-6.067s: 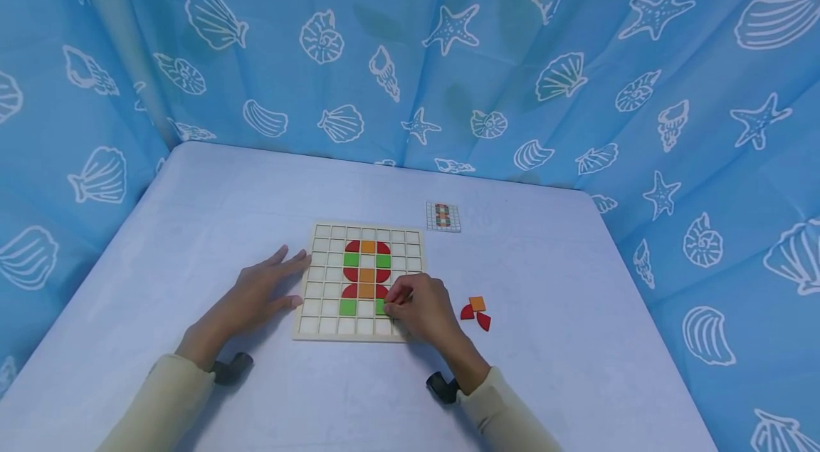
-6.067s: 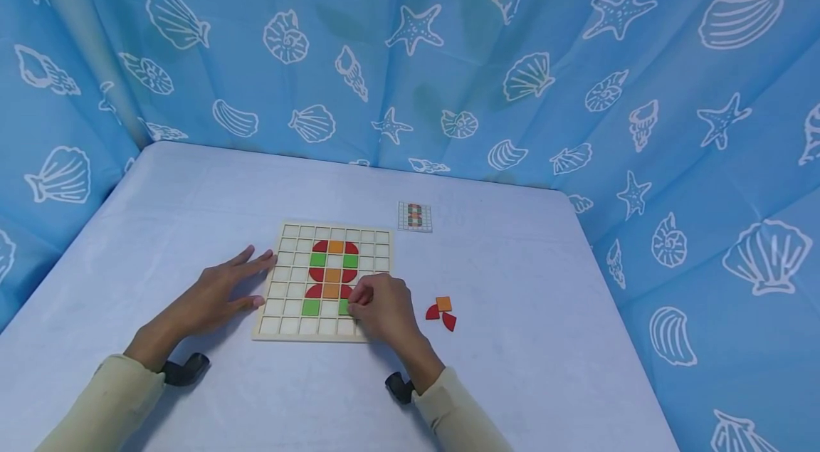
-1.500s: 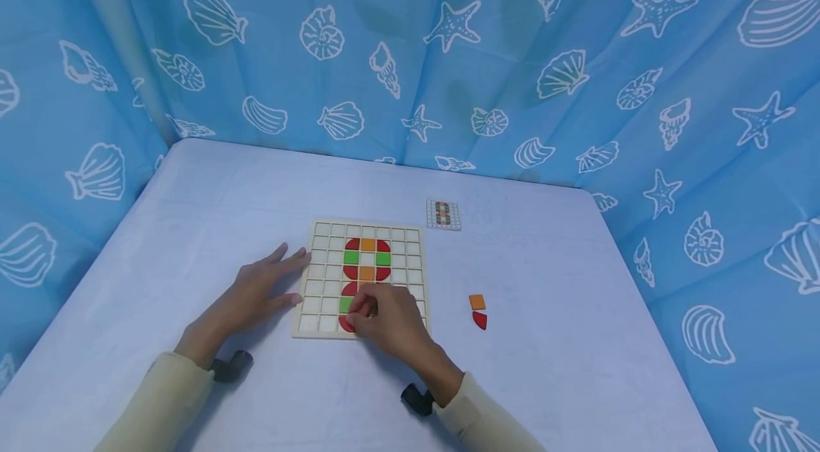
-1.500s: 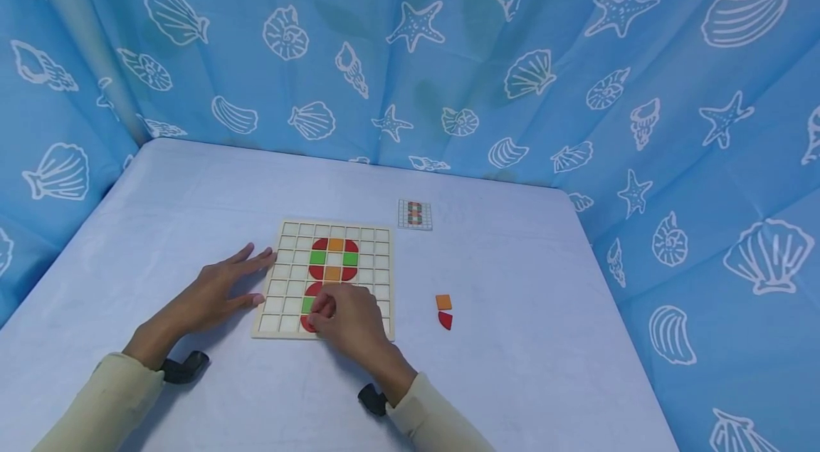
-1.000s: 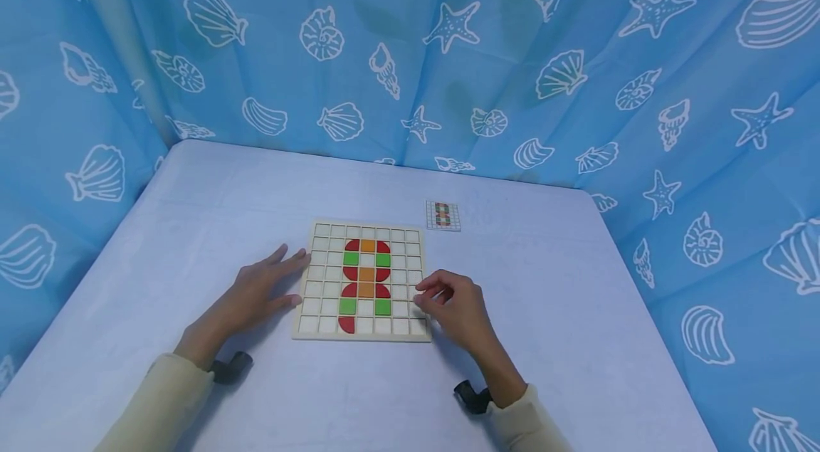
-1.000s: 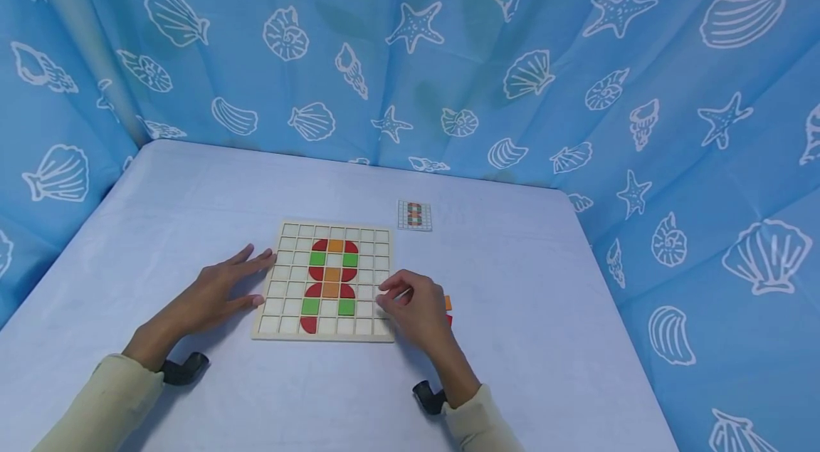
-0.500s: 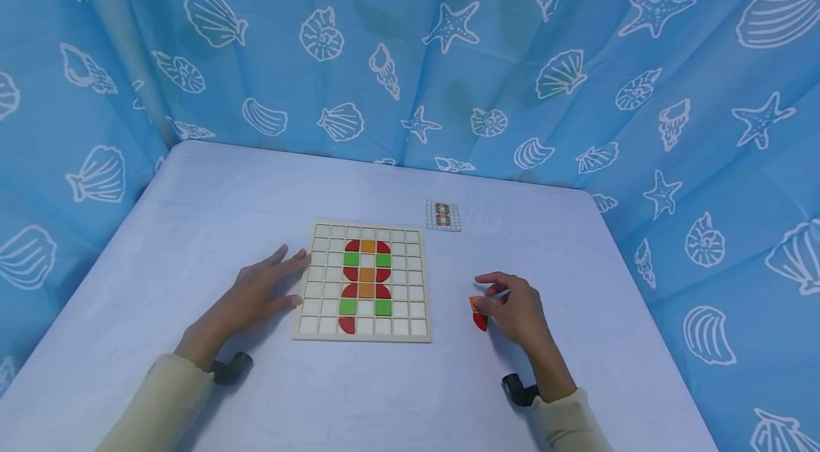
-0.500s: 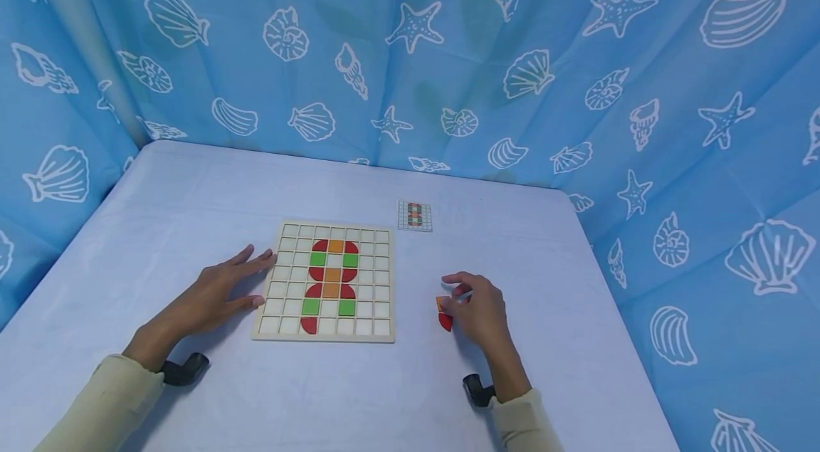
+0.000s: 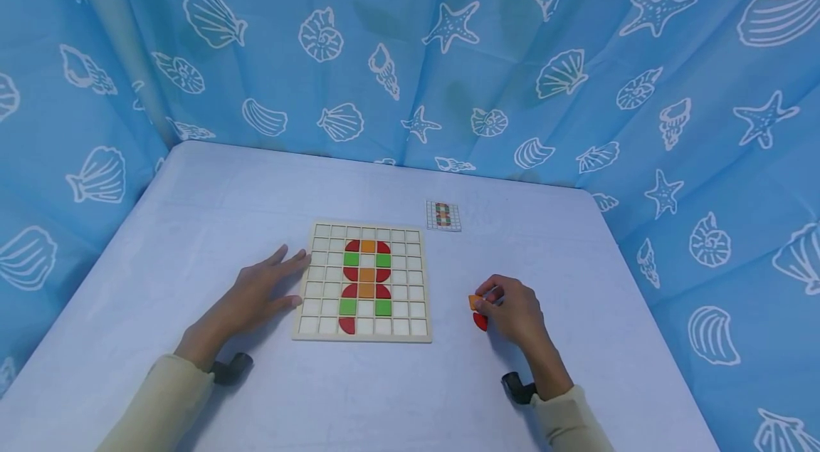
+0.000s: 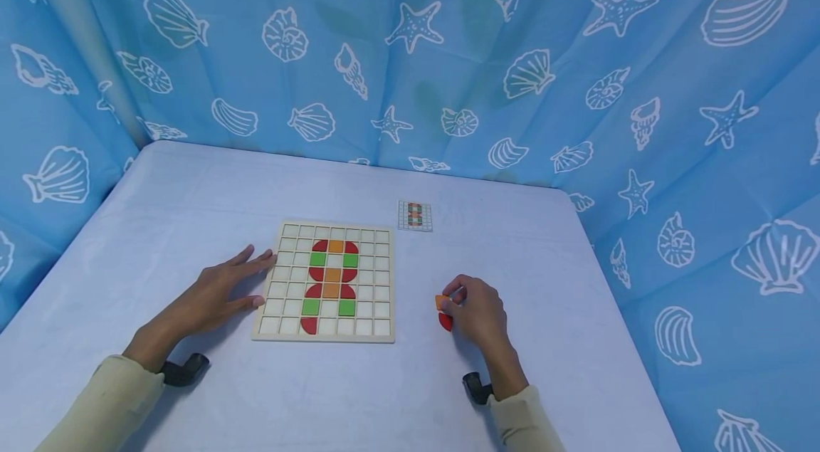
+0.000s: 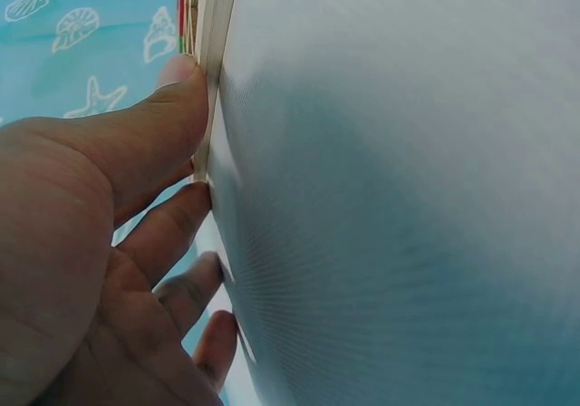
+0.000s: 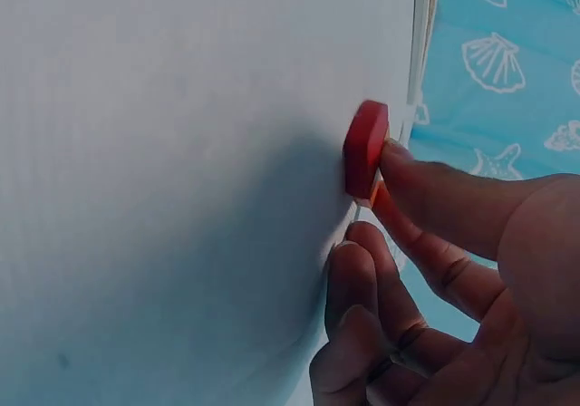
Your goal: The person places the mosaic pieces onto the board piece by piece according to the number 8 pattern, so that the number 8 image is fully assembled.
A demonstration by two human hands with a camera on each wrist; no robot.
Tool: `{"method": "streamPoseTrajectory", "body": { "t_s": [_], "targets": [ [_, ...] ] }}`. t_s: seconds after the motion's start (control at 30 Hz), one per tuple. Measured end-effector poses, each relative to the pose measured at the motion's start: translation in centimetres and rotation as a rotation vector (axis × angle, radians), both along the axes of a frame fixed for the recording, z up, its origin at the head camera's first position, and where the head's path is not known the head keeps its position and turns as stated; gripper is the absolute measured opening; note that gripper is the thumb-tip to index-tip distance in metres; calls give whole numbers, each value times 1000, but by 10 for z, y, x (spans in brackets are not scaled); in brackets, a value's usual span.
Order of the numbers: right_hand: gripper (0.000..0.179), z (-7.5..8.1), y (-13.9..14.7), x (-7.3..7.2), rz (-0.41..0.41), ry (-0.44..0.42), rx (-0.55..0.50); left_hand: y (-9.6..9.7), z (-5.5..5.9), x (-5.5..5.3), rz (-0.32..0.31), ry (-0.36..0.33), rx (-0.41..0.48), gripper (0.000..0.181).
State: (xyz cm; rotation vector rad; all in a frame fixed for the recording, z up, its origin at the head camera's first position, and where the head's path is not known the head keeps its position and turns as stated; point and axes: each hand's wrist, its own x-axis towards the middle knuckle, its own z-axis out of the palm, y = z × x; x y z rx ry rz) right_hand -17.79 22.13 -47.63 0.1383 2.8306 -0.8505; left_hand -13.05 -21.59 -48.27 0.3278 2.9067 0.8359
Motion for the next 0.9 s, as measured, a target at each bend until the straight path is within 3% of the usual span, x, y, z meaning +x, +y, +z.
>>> {"method": "streamPoseTrajectory", "body": {
  "t_s": [0.3, 0.6, 0.9],
  "targets": [
    [19, 0, -11, 2, 35, 16, -90, 1, 1, 1, 8, -7, 5, 79],
    [18, 0, -45, 13, 43, 126, -243, 1, 2, 1, 9, -20, -1, 80],
    [16, 7, -91, 30, 141, 82, -355, 1, 1, 0, 2, -9, -12, 80]
  ]
}}
